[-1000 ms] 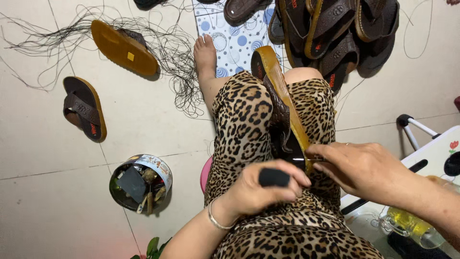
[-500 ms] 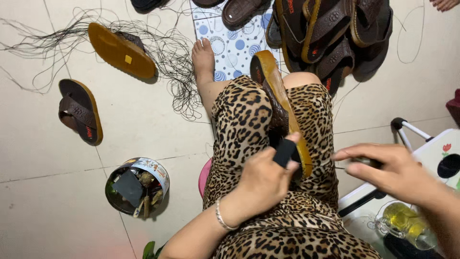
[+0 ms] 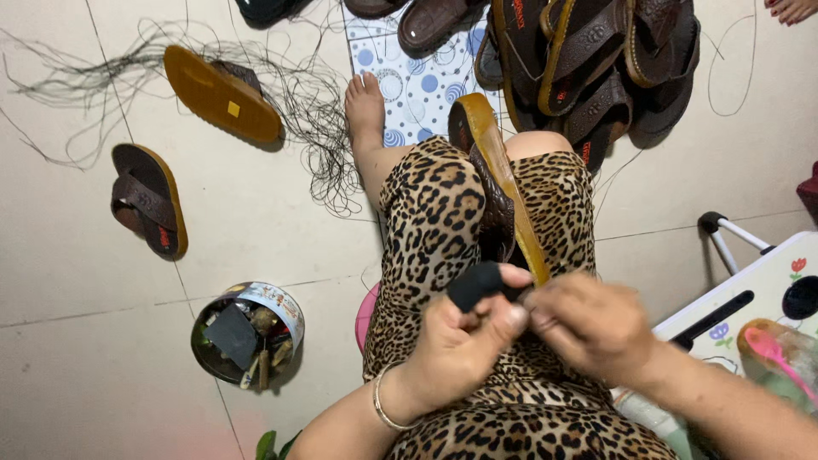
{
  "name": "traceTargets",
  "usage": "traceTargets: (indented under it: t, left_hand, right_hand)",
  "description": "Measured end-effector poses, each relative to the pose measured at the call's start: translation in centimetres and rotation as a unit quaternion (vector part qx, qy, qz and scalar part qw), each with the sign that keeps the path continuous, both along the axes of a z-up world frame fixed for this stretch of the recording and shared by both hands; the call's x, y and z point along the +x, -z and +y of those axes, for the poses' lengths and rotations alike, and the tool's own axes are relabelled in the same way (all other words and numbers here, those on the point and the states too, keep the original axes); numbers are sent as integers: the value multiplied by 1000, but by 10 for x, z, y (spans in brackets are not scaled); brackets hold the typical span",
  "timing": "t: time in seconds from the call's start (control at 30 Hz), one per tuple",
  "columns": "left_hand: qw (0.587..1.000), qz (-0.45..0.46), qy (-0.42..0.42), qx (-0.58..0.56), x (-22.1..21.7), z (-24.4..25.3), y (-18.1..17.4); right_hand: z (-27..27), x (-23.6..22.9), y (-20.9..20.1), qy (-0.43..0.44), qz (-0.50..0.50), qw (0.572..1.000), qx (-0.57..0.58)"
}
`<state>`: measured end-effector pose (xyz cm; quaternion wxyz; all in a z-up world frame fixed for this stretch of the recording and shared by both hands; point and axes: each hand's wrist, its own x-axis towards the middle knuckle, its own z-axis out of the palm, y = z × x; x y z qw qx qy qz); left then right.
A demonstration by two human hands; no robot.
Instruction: The person repairs a sandal by hand and with a tool, pulling thread through the sole and using a tool to push and pull stitching through the material.
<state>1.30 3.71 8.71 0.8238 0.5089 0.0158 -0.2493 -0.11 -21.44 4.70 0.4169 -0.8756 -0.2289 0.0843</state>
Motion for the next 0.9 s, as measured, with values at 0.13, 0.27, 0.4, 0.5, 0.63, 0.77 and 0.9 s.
traceTargets:
  t: [0.13, 0.27, 0.4, 0.5, 0.63, 0.77, 0.9]
  left_hand:
    - [942, 3, 181, 284, 11, 39, 21]
    - [835, -21, 435, 336, 7, 51, 35]
    - [985, 14, 100, -143, 13, 30, 27]
    - [963, 65, -56, -254, 27, 23, 31]
    - [885, 202, -312, -280, 42, 78, 65]
    - [903, 173, -296, -260, 68, 132, 86]
    - [936, 101, -332, -63, 64, 120, 132]
  right_hand:
    - [-203, 12, 82, 366, -22, 917, -159]
    - [-214, 14, 70, 350, -3, 926, -139]
    - [-89, 29, 22, 262, 205, 941, -62]
    - [-18, 17, -19, 56, 306, 950, -42]
    - [-18, 16, -29, 20, 232, 970, 70]
    - [7, 15, -30, 22, 298, 905, 303]
    - [10, 2, 25, 217, 348, 840, 355]
